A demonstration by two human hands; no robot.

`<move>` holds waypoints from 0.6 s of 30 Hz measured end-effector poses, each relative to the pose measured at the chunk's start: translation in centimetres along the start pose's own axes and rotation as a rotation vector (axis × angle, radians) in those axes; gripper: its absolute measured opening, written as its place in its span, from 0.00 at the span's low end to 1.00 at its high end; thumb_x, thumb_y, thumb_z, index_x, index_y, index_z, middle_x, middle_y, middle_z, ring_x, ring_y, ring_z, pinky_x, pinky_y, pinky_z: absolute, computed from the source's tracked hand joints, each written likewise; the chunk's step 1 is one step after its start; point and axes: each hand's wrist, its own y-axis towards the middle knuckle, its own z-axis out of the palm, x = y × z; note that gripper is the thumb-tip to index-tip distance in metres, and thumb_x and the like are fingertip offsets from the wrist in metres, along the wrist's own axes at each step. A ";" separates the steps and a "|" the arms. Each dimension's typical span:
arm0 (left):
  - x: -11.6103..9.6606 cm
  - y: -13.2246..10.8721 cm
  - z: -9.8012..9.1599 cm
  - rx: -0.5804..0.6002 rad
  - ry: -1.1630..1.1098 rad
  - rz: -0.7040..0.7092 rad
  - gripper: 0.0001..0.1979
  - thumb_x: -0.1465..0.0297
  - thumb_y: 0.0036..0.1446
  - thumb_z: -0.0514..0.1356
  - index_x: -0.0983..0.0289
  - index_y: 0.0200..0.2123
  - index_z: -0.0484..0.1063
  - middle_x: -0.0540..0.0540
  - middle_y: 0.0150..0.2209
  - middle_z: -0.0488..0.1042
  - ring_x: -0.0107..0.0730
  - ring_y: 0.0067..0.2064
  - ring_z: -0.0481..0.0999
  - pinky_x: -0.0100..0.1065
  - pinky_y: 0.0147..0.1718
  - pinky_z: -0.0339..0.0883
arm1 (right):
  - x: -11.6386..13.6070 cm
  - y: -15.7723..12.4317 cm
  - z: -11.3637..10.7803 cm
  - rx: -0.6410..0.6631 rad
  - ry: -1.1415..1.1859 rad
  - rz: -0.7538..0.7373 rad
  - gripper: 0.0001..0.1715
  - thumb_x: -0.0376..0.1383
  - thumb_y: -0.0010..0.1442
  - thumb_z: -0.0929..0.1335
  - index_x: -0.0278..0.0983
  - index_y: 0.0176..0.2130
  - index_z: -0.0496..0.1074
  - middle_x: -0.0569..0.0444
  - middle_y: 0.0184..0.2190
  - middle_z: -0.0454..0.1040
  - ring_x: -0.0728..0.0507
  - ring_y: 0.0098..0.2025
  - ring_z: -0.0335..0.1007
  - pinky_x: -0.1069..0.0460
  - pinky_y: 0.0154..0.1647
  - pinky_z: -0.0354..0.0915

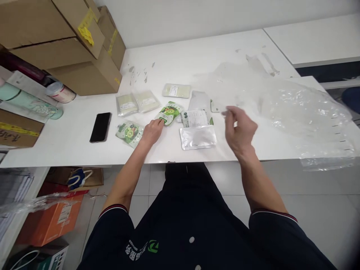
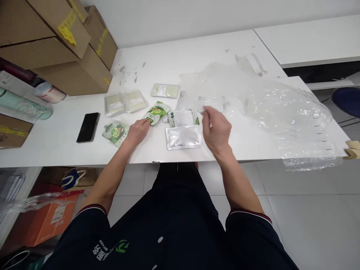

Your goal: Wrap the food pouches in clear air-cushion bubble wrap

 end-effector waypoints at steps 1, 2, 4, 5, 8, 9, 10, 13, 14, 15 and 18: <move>0.0 -0.2 0.0 -0.002 0.011 -0.014 0.19 0.75 0.66 0.45 0.63 0.50 0.74 0.66 0.53 0.73 0.49 0.53 0.70 0.45 0.47 0.67 | 0.8 -0.3 0.5 0.075 -0.043 -0.025 0.23 0.43 0.71 0.56 0.38 0.51 0.72 0.46 0.39 0.79 0.42 0.40 0.75 0.47 0.39 0.67; 0.0 -0.6 -0.2 -0.007 0.016 -0.029 0.20 0.77 0.65 0.45 0.64 0.49 0.74 0.67 0.53 0.73 0.50 0.53 0.69 0.46 0.47 0.66 | 1.4 -0.7 0.9 0.159 -0.093 -0.032 0.22 0.42 0.71 0.56 0.38 0.50 0.73 0.47 0.37 0.79 0.42 0.39 0.75 0.48 0.37 0.66; -0.2 -1.6 -0.8 -0.052 0.011 -0.060 0.19 0.78 0.63 0.46 0.63 0.47 0.75 0.67 0.54 0.72 0.52 0.55 0.67 0.49 0.49 0.64 | 2.1 -1.4 1.6 0.290 -0.188 -0.001 0.21 0.40 0.70 0.57 0.37 0.49 0.74 0.48 0.32 0.79 0.42 0.35 0.73 0.50 0.31 0.62; -0.6 -2.2 -1.2 -0.090 -0.001 -0.068 0.19 0.78 0.62 0.48 0.62 0.47 0.75 0.66 0.56 0.71 0.53 0.57 0.65 0.51 0.51 0.62 | 2.2 -1.8 1.8 0.313 -0.221 0.022 0.21 0.39 0.70 0.57 0.37 0.48 0.74 0.48 0.30 0.78 0.42 0.33 0.72 0.51 0.30 0.59; -3.0 -3.5 -2.1 -0.154 -0.120 -0.016 0.15 0.73 0.64 0.51 0.62 0.49 0.74 0.64 0.57 0.70 0.53 0.58 0.63 0.52 0.55 0.58 | 2.0 -2.4 2.3 0.237 -0.218 0.044 0.22 0.39 0.70 0.57 0.37 0.50 0.75 0.48 0.31 0.79 0.42 0.33 0.71 0.51 0.29 0.58; -4.3 -3.6 -2.2 -0.137 -0.178 -0.004 0.14 0.67 0.65 0.52 0.63 0.49 0.74 0.64 0.54 0.71 0.52 0.57 0.64 0.51 0.55 0.58 | 2.0 -2.5 2.5 0.199 -0.197 0.037 0.23 0.40 0.70 0.56 0.37 0.50 0.75 0.48 0.33 0.79 0.42 0.34 0.72 0.51 0.30 0.59; -5.6 -3.5 -2.1 -0.103 -0.231 -0.020 0.16 0.60 0.65 0.54 0.64 0.48 0.73 0.65 0.51 0.71 0.53 0.56 0.64 0.51 0.55 0.58 | 2.0 -2.7 2.6 0.170 -0.174 0.025 0.23 0.40 0.71 0.56 0.38 0.51 0.75 0.48 0.34 0.79 0.42 0.36 0.72 0.50 0.31 0.60; -9.4 -2.2 -1.1 0.014 -0.322 -0.176 0.27 0.46 0.52 0.63 0.65 0.41 0.72 0.67 0.48 0.70 0.59 0.55 0.64 0.52 0.51 0.59 | 2.4 -3.0 3.1 0.127 -0.130 -0.019 0.24 0.41 0.71 0.55 0.41 0.51 0.75 0.49 0.35 0.80 0.41 0.39 0.72 0.49 0.36 0.64; -10.2 -1.8 -0.6 0.045 -0.354 -0.203 0.26 0.47 0.50 0.65 0.64 0.37 0.71 0.66 0.48 0.70 0.59 0.54 0.64 0.51 0.50 0.60 | 2.5 -3.1 3.2 0.123 -0.124 -0.033 0.24 0.41 0.71 0.55 0.41 0.51 0.76 0.49 0.35 0.80 0.41 0.40 0.72 0.49 0.38 0.65; -10.8 -1.6 -0.3 0.064 -0.400 -0.202 0.21 0.51 0.51 0.66 0.63 0.34 0.69 0.65 0.46 0.70 0.57 0.53 0.65 0.49 0.49 0.60 | 2.6 -3.2 3.3 0.122 -0.119 -0.045 0.24 0.41 0.71 0.56 0.40 0.50 0.76 0.48 0.34 0.80 0.41 0.40 0.72 0.48 0.39 0.65; -10.7 -2.4 0.2 0.048 -0.610 -0.170 0.08 0.65 0.61 0.59 0.60 0.31 0.65 0.56 0.35 0.73 0.44 0.43 0.71 0.41 0.41 0.62 | 2.3 -4.1 3.4 0.142 -0.103 -0.056 0.24 0.41 0.71 0.56 0.40 0.50 0.77 0.48 0.33 0.80 0.40 0.40 0.72 0.47 0.41 0.66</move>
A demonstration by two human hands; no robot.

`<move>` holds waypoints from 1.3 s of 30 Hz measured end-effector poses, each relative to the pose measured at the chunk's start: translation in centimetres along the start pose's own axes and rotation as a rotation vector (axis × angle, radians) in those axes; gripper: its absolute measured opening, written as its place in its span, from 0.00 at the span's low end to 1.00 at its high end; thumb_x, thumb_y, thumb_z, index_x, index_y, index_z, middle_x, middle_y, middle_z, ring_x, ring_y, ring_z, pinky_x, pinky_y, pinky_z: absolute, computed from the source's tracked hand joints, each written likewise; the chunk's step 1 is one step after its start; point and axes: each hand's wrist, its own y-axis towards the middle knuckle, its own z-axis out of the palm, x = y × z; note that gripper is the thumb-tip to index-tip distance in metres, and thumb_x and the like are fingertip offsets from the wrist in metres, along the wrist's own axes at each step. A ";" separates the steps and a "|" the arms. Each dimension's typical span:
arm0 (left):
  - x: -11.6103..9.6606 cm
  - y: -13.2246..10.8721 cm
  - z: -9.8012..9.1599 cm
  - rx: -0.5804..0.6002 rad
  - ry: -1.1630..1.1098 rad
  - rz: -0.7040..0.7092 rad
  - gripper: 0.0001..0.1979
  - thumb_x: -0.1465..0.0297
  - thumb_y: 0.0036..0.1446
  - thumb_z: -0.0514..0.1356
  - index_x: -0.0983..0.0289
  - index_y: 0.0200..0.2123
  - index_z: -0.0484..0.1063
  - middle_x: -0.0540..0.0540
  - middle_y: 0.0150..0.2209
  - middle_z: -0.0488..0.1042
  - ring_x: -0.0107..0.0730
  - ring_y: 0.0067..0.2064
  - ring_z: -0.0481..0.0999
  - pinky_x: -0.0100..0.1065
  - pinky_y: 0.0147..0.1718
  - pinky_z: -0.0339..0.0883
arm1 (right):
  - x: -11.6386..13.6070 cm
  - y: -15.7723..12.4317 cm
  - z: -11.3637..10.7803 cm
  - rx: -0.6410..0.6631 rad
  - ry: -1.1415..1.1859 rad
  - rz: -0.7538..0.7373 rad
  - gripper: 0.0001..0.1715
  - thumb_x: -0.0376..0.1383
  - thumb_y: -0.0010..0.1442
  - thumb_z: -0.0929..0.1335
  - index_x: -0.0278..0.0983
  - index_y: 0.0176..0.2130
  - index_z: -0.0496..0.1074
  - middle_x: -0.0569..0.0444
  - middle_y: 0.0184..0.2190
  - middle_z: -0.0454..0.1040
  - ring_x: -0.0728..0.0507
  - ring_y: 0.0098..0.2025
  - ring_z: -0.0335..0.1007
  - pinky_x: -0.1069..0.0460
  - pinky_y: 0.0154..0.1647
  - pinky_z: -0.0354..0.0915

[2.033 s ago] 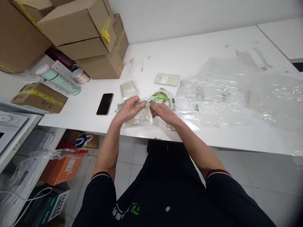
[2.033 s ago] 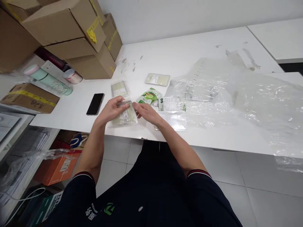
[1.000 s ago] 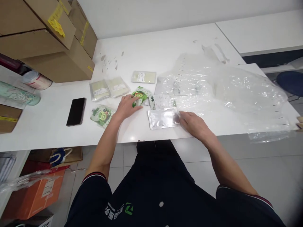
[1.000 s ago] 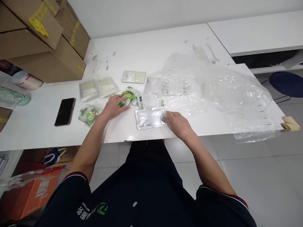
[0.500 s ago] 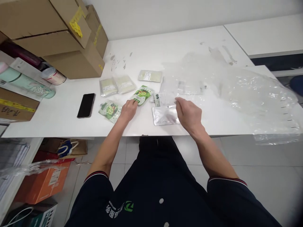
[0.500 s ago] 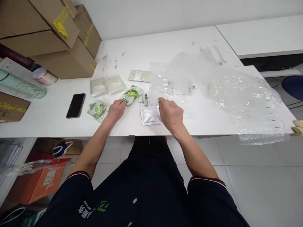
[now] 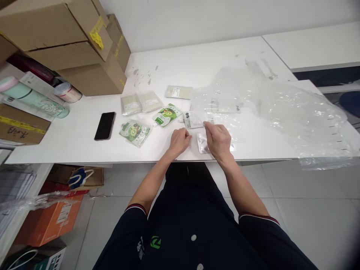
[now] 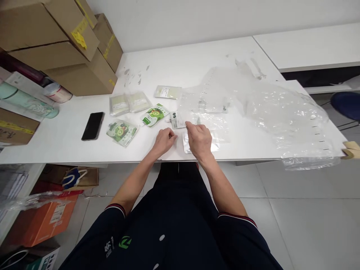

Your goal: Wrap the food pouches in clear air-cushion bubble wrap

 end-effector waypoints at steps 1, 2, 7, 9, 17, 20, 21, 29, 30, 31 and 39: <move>0.4 -0.5 -0.3 -0.025 -0.061 -0.007 0.07 0.66 0.63 0.56 0.59 0.32 0.64 0.54 0.32 0.72 0.41 0.39 0.71 0.39 0.38 0.62 | -0.2 -0.4 0.1 0.015 0.012 0.001 0.23 0.40 0.71 0.56 0.40 0.49 0.77 0.48 0.33 0.80 0.40 0.41 0.72 0.47 0.42 0.66; 0.8 -1.0 -0.7 -0.055 -0.099 -0.025 0.06 0.65 0.65 0.54 0.59 0.34 0.64 0.52 0.30 0.72 0.39 0.35 0.71 0.38 0.36 0.61 | -0.3 -0.9 0.4 0.032 0.028 0.007 0.23 0.40 0.71 0.57 0.40 0.49 0.78 0.48 0.33 0.80 0.39 0.42 0.73 0.46 0.43 0.66; -0.2 -1.2 -0.6 -0.016 0.108 -0.034 0.18 0.52 0.61 0.58 0.61 0.41 0.70 0.60 0.40 0.75 0.50 0.47 0.72 0.44 0.42 0.62 | -0.7 -2.4 2.0 0.095 0.363 0.145 0.21 0.43 0.69 0.60 0.39 0.50 0.76 0.46 0.42 0.80 0.39 0.48 0.74 0.43 0.51 0.67; -2.1 -0.5 0.8 0.058 0.203 0.020 0.21 0.50 0.59 0.59 0.63 0.41 0.72 0.64 0.46 0.74 0.56 0.52 0.69 0.47 0.46 0.62 | -0.9 -2.1 2.0 0.100 0.580 0.264 0.23 0.46 0.69 0.60 0.40 0.53 0.74 0.47 0.47 0.79 0.41 0.50 0.74 0.44 0.53 0.68; -5.9 -3.0 0.3 0.107 0.456 0.097 0.11 0.66 0.63 0.57 0.66 0.44 0.73 0.69 0.43 0.74 0.56 0.48 0.72 0.49 0.42 0.65 | -4.1 -3.1 -5.9 0.091 0.340 0.066 0.18 0.48 0.66 0.65 0.42 0.48 0.76 0.47 0.51 0.76 0.39 0.56 0.69 0.41 0.56 0.66; -4.3 -2.9 -0.4 -0.050 0.571 0.324 0.20 0.77 0.60 0.56 0.63 0.56 0.69 0.69 0.58 0.68 0.59 0.59 0.65 0.56 0.52 0.60 | -5.6 -5.8 -7.3 0.128 0.048 -0.033 0.17 0.50 0.64 0.67 0.40 0.40 0.77 0.44 0.43 0.78 0.35 0.52 0.70 0.40 0.50 0.68; -3.7 -2.3 -0.2 -0.069 0.589 0.440 0.27 0.80 0.59 0.54 0.59 0.60 0.65 0.65 0.63 0.64 0.58 0.64 0.61 0.58 0.57 0.56 | -6.1 -6.6 -7.3 0.204 -0.035 -0.080 0.19 0.51 0.64 0.67 0.39 0.43 0.76 0.43 0.47 0.77 0.33 0.54 0.68 0.38 0.51 0.68; -3.3 3.5 2.4 -0.151 0.548 0.765 0.26 0.80 0.63 0.50 0.51 0.59 0.69 0.57 0.58 0.73 0.46 0.61 0.68 0.53 0.58 0.57 | -8.2 -10.2 -4.8 0.334 -0.314 -0.229 0.30 0.40 0.68 0.64 0.36 0.66 0.59 0.40 0.68 0.58 0.29 0.68 0.54 0.36 0.59 0.63; -3.4 3.9 2.3 -0.120 0.562 0.749 0.23 0.79 0.64 0.50 0.55 0.54 0.74 0.59 0.52 0.77 0.45 0.56 0.73 0.50 0.54 0.61 | -8.4 -10.6 -4.9 0.309 -0.312 -0.236 0.28 0.37 0.68 0.63 0.38 0.65 0.60 0.42 0.67 0.61 0.30 0.66 0.56 0.37 0.58 0.64; -3.3 4.1 2.2 -0.086 0.574 0.721 0.20 0.79 0.64 0.49 0.58 0.49 0.77 0.60 0.45 0.80 0.44 0.50 0.76 0.47 0.49 0.64 | -8.7 -10.8 -5.1 0.288 -0.304 -0.244 0.26 0.34 0.68 0.62 0.41 0.64 0.62 0.44 0.65 0.64 0.31 0.64 0.59 0.38 0.56 0.65; 0.3 1.6 1.1 -0.048 0.420 0.480 0.15 0.76 0.63 0.54 0.60 0.47 0.77 0.55 0.46 0.81 0.39 0.47 0.79 0.36 0.38 0.71 | -11.9 -8.5 -6.9 0.404 -0.247 -0.285 0.39 0.47 0.64 0.67 0.35 0.68 0.56 0.37 0.61 0.67 0.27 0.61 0.61 0.34 0.54 0.66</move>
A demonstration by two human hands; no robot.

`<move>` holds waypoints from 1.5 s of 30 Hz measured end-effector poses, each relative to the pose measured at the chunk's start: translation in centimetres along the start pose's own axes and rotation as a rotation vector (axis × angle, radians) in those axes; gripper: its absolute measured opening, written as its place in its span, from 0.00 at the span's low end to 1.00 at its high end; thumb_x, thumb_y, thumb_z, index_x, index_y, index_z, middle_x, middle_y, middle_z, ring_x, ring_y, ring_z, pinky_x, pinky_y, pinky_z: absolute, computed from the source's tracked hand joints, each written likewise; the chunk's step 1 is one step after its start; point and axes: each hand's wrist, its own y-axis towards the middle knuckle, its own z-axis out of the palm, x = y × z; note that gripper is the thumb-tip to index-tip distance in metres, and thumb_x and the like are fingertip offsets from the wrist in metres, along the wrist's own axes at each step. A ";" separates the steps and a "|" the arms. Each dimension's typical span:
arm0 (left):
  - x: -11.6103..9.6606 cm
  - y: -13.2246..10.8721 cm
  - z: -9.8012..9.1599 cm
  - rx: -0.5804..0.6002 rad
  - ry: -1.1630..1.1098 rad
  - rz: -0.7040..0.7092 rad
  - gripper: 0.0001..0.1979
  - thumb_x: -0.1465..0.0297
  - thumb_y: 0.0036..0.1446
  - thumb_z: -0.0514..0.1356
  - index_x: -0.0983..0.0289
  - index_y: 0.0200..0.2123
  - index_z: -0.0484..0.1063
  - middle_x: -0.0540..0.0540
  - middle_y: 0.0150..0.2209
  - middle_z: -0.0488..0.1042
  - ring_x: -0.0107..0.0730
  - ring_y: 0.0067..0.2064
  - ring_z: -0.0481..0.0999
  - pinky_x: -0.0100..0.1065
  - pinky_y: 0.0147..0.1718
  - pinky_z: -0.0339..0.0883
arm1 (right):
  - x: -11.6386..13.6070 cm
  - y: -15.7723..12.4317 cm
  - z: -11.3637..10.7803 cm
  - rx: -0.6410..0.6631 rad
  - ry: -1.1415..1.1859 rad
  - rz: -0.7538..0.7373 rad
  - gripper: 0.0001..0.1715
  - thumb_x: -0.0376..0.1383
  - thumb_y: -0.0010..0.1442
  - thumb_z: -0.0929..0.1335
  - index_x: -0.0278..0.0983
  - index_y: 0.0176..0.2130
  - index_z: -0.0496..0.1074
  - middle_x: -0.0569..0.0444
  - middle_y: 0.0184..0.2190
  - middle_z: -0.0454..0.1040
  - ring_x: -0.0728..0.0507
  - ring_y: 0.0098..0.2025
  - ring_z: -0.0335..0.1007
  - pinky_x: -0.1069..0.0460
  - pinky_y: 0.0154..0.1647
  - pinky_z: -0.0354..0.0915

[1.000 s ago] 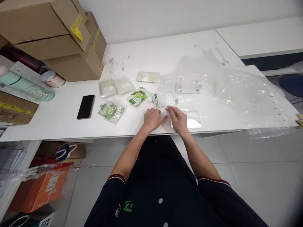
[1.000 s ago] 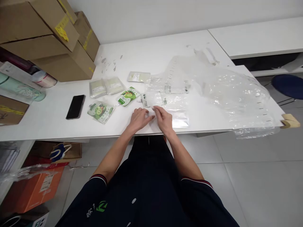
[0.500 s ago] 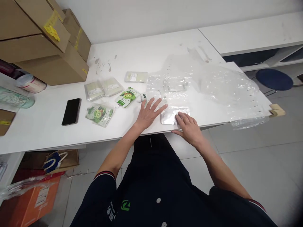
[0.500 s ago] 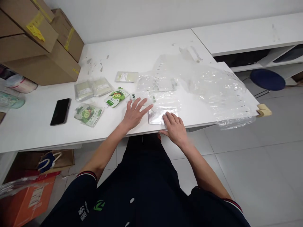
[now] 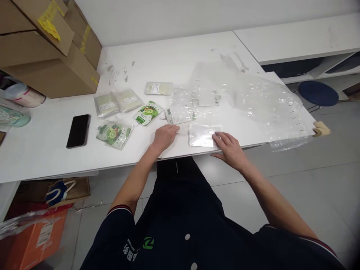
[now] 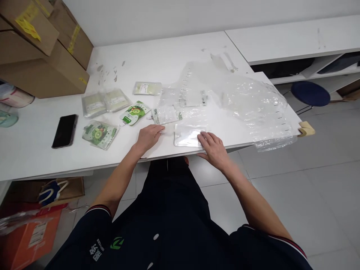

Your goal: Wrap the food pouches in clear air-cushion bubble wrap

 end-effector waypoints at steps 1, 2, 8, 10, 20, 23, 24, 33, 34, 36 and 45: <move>0.0 -0.5 -0.1 -0.003 -0.009 -0.006 0.15 0.76 0.63 0.54 0.61 0.48 0.77 0.55 0.48 0.80 0.39 0.49 0.78 0.36 0.40 0.72 | -0.2 0.3 0.0 0.008 -0.018 -0.012 0.41 0.48 0.63 0.68 0.34 0.67 0.56 0.36 0.61 0.66 0.26 0.62 0.60 0.33 0.55 0.65; -0.1 -0.9 -0.1 -0.003 -0.016 -0.004 0.15 0.77 0.63 0.55 0.61 0.48 0.77 0.55 0.49 0.80 0.39 0.51 0.78 0.37 0.42 0.72 | -0.2 0.6 0.1 0.009 -0.024 -0.037 0.41 0.49 0.63 0.68 0.33 0.67 0.58 0.36 0.61 0.67 0.27 0.61 0.61 0.33 0.56 0.65; -0.5 -1.5 0.6 -0.025 -0.013 0.005 0.14 0.77 0.63 0.54 0.63 0.46 0.77 0.58 0.50 0.79 0.40 0.51 0.78 0.39 0.45 0.75 | 2.0 0.0 -0.4 -0.119 0.034 -0.218 0.18 0.30 0.67 0.64 0.38 0.55 0.73 0.46 0.53 0.76 0.36 0.57 0.71 0.40 0.55 0.71; -0.4 -1.9 1.0 -0.043 0.001 0.044 0.14 0.76 0.64 0.53 0.65 0.46 0.76 0.60 0.51 0.77 0.41 0.53 0.76 0.41 0.49 0.74 | 2.6 -0.9 -1.6 -0.153 0.121 -0.260 0.20 0.26 0.66 0.64 0.40 0.54 0.74 0.49 0.51 0.78 0.38 0.55 0.74 0.42 0.53 0.74; -0.8 -7.5 0.7 -0.239 0.062 0.189 0.15 0.78 0.67 0.48 0.64 0.47 0.73 0.62 0.41 0.76 0.39 0.45 0.76 0.39 0.42 0.74 | 4.9 4.1 -4.8 -0.675 0.502 -0.022 0.24 0.28 0.65 0.66 0.48 0.57 0.73 0.56 0.49 0.79 0.42 0.51 0.78 0.43 0.52 0.77; -1.2 -9.0 0.7 -0.312 0.108 0.261 0.11 0.77 0.67 0.51 0.63 0.44 0.73 0.58 0.36 0.76 0.35 0.38 0.75 0.37 0.36 0.70 | 5.2 6.9 -1.7 -0.514 0.525 -0.169 0.20 0.30 0.66 0.65 0.44 0.54 0.75 0.52 0.52 0.78 0.41 0.56 0.74 0.42 0.58 0.73; -1.2 -9.3 0.7 -0.347 0.140 0.274 0.10 0.76 0.66 0.52 0.63 0.42 0.73 0.57 0.34 0.75 0.34 0.36 0.74 0.36 0.33 0.68 | 5.1 7.3 -0.7 -0.408 0.538 -0.218 0.19 0.30 0.67 0.64 0.43 0.54 0.76 0.51 0.53 0.77 0.41 0.58 0.72 0.42 0.59 0.73; -0.6 -10.7 1.1 -0.515 0.180 0.288 0.13 0.72 0.60 0.61 0.61 0.23 0.65 0.54 0.27 0.69 0.34 0.32 0.69 0.38 0.30 0.62 | 4.1 6.0 0.6 -0.021 0.397 -0.301 0.21 0.30 0.67 0.62 0.38 0.56 0.74 0.46 0.57 0.74 0.38 0.63 0.67 0.41 0.62 0.69; -0.5 -10.7 1.3 -0.471 0.132 0.262 0.14 0.70 0.61 0.61 0.61 0.23 0.64 0.54 0.28 0.70 0.35 0.33 0.71 0.40 0.33 0.65 | 4.3 6.1 0.3 0.005 0.368 -0.301 0.21 0.31 0.68 0.62 0.37 0.56 0.74 0.46 0.57 0.74 0.38 0.63 0.67 0.40 0.62 0.69; -0.1 -10.8 1.4 -0.376 0.026 0.214 0.14 0.70 0.61 0.61 0.61 0.23 0.63 0.55 0.31 0.73 0.39 0.40 0.76 0.45 0.39 0.70 | 4.6 6.1 -0.1 0.043 0.332 -0.309 0.21 0.32 0.69 0.61 0.37 0.56 0.74 0.45 0.57 0.73 0.38 0.63 0.66 0.40 0.61 0.70; 0.8 -10.3 -0.8 -0.270 -0.255 0.344 0.13 0.70 0.65 0.57 0.61 0.27 0.60 0.54 0.41 0.81 0.33 0.49 0.81 0.42 0.50 0.77 | 4.8 5.2 -2.0 0.056 0.339 -0.321 0.20 0.37 0.70 0.60 0.38 0.57 0.72 0.48 0.55 0.75 0.38 0.59 0.70 0.38 0.61 0.67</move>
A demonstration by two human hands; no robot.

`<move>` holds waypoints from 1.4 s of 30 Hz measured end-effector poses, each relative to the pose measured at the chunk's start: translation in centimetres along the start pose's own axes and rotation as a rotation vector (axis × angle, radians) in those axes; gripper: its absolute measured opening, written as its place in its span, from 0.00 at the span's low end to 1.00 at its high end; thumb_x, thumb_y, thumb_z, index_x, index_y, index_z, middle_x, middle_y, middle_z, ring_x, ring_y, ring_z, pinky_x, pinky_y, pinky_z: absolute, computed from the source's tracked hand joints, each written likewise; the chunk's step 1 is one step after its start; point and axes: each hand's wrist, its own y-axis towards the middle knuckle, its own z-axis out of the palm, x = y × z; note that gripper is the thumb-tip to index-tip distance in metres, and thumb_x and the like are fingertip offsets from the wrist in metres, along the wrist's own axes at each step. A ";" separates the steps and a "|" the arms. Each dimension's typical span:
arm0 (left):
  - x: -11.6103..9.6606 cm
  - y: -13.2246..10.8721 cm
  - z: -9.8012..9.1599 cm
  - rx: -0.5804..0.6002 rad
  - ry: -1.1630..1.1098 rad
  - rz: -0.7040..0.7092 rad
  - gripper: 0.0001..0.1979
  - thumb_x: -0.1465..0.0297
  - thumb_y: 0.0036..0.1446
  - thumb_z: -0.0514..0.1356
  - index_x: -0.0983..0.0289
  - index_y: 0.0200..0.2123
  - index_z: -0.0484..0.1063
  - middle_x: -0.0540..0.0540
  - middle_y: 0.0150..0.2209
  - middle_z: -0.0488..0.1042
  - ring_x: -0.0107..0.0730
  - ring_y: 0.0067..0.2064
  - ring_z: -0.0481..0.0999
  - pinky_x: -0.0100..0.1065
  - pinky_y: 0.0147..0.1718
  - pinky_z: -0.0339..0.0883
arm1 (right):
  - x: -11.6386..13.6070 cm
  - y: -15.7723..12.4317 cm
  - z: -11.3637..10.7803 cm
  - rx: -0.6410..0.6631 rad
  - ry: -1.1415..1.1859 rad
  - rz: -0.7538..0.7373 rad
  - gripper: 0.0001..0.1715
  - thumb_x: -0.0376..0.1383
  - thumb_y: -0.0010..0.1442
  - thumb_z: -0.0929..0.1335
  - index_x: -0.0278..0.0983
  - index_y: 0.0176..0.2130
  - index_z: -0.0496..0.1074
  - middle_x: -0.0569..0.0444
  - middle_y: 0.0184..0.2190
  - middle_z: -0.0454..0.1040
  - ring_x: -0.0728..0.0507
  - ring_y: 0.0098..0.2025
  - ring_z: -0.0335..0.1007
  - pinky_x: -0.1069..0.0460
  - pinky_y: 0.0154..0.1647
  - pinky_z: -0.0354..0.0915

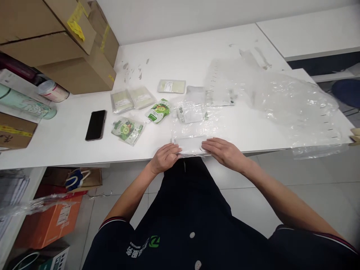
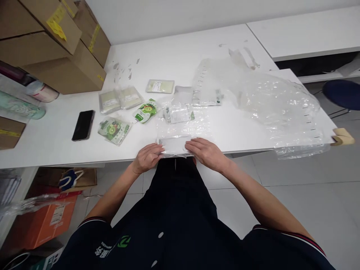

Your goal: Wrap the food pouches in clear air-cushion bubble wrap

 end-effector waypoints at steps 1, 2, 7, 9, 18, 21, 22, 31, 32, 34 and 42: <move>-0.2 0.4 -0.4 -0.042 -0.032 -0.040 0.12 0.69 0.65 0.57 0.61 0.28 0.60 0.54 0.38 0.82 0.32 0.45 0.82 0.39 0.46 0.77 | 0.2 0.5 -0.8 0.000 0.028 0.045 0.20 0.36 0.71 0.59 0.39 0.55 0.73 0.49 0.52 0.78 0.40 0.55 0.74 0.40 0.57 0.70; -0.3 0.9 -0.6 -0.098 -0.054 -0.106 0.11 0.67 0.65 0.58 0.61 0.30 0.61 0.54 0.37 0.81 0.31 0.42 0.82 0.36 0.42 0.77 | 0.4 1.1 -1.7 0.017 0.060 0.091 0.20 0.37 0.71 0.58 0.40 0.53 0.74 0.50 0.49 0.79 0.40 0.51 0.76 0.42 0.52 0.73; 1.1 4.3 -0.9 -0.289 -0.073 -0.687 0.13 0.59 0.64 0.59 0.59 0.45 0.62 0.49 0.29 0.77 0.29 0.31 0.79 0.31 0.32 0.70 | -1.4 6.9 -4.2 0.204 0.189 0.374 0.20 0.44 0.70 0.59 0.37 0.44 0.75 0.50 0.35 0.80 0.42 0.34 0.76 0.48 0.34 0.69; 2.5 5.7 -0.5 -0.191 -0.089 -0.798 0.16 0.61 0.64 0.58 0.59 0.52 0.60 0.45 0.25 0.74 0.29 0.27 0.76 0.31 0.30 0.67 | -2.7 9.2 -3.8 0.295 0.213 0.468 0.18 0.43 0.69 0.60 0.36 0.38 0.73 0.49 0.31 0.78 0.43 0.31 0.74 0.49 0.30 0.67; 5.4 7.9 1.1 0.144 0.368 -0.706 0.15 0.68 0.63 0.57 0.63 0.53 0.68 0.62 0.42 0.75 0.47 0.44 0.76 0.42 0.39 0.69 | -0.4 8.8 0.4 0.054 -0.322 0.171 0.21 0.38 0.63 0.68 0.32 0.53 0.71 0.35 0.60 0.67 0.27 0.64 0.59 0.33 0.59 0.61; 5.8 7.6 1.2 0.168 0.351 -0.471 0.09 0.72 0.64 0.53 0.64 0.42 0.74 0.64 0.45 0.74 0.45 0.49 0.73 0.45 0.48 0.68 | -0.1 6.7 2.2 0.149 -0.254 0.036 0.27 0.36 0.62 0.67 0.33 0.60 0.66 0.39 0.64 0.64 0.31 0.65 0.59 0.36 0.61 0.61; 5.9 7.4 1.0 0.192 0.295 -0.399 0.11 0.73 0.66 0.51 0.64 0.41 0.74 0.63 0.45 0.75 0.43 0.49 0.73 0.45 0.51 0.67 | -0.2 6.2 2.7 0.151 -0.246 0.050 0.28 0.33 0.62 0.65 0.33 0.61 0.65 0.40 0.65 0.63 0.32 0.66 0.60 0.37 0.62 0.61; 2.5 4.3 -4.3 0.353 -0.316 -0.456 0.32 0.47 0.66 0.45 0.62 0.61 0.66 0.61 0.59 0.71 0.45 0.59 0.71 0.41 0.55 0.67 | -0.8 8.6 -3.3 0.362 0.021 0.186 0.20 0.32 0.65 0.59 0.38 0.52 0.72 0.48 0.41 0.80 0.40 0.39 0.76 0.47 0.41 0.67; 2.1 4.3 -4.4 0.344 -0.341 -0.513 0.34 0.45 0.64 0.48 0.62 0.60 0.67 0.61 0.57 0.73 0.45 0.56 0.73 0.40 0.52 0.69 | -1.0 9.3 -4.2 0.394 0.060 0.204 0.18 0.33 0.65 0.59 0.39 0.50 0.72 0.50 0.39 0.79 0.41 0.37 0.75 0.49 0.37 0.65; 1.6 4.4 -4.0 0.265 -0.326 -0.671 0.31 0.44 0.61 0.52 0.63 0.52 0.72 0.58 0.46 0.78 0.43 0.47 0.77 0.37 0.44 0.71 | -1.6 11.0 -5.5 0.440 0.117 0.213 0.16 0.34 0.66 0.60 0.40 0.47 0.73 0.52 0.36 0.79 0.44 0.33 0.72 0.51 0.34 0.62; 3.4 5.4 -1.4 0.030 -0.204 -1.140 0.19 0.50 0.62 0.55 0.60 0.31 0.63 0.49 0.21 0.70 0.33 0.22 0.73 0.33 0.25 0.66 | -3.2 18.2 -1.9 0.148 -0.221 0.144 0.17 0.31 0.65 0.62 0.36 0.51 0.74 0.44 0.48 0.76 0.36 0.49 0.66 0.45 0.45 0.58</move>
